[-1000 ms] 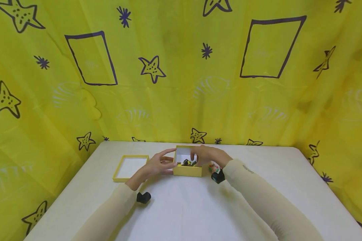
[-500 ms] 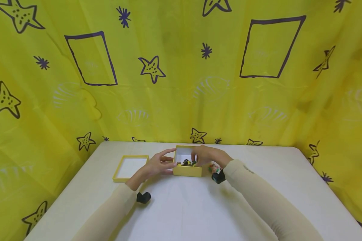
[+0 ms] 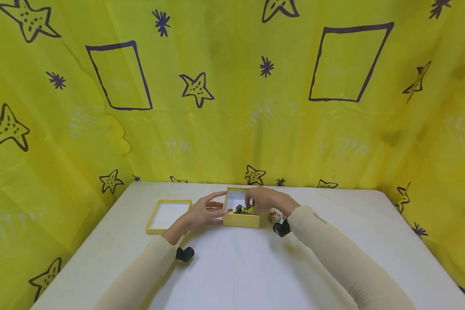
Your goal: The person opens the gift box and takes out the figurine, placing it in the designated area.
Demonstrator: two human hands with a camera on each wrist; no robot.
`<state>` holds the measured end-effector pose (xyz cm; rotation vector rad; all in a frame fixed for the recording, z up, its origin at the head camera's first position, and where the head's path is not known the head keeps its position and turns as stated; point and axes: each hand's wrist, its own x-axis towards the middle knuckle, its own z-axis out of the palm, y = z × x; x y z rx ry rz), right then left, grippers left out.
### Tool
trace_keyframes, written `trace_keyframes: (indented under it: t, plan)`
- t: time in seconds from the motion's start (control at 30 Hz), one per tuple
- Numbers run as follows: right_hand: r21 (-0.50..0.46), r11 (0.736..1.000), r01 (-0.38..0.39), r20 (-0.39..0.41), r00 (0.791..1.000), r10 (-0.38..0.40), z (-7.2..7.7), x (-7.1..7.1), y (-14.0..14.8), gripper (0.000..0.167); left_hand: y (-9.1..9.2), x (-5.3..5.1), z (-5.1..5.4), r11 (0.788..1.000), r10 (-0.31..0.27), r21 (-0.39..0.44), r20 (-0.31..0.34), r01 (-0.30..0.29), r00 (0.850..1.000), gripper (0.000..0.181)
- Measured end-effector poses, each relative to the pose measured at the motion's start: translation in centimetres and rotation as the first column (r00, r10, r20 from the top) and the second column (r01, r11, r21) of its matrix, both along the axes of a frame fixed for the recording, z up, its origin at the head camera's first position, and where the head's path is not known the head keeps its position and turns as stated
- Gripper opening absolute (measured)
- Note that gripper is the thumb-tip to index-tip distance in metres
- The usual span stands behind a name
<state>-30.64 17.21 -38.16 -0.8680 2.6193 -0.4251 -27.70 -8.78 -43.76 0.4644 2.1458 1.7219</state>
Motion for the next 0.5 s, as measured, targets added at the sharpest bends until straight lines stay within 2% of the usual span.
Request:
trace_keyframes:
  t: [0.23,0.5]
  plan:
    - [-0.013,0.999,0.037,-0.001,0.999,-0.037,0.4,0.2,-0.1,0.029,-0.1,-0.1,-0.2,1.0,0.007,-0.028,-0.017,-0.008,1.0,0.076]
    - [-0.047,0.999,0.006,-0.05,0.999,-0.008,1.4,0.3,0.2,0.042,0.0,-0.1,-0.1,1.0,0.005,0.002,0.0,-0.005,1.0,0.076]
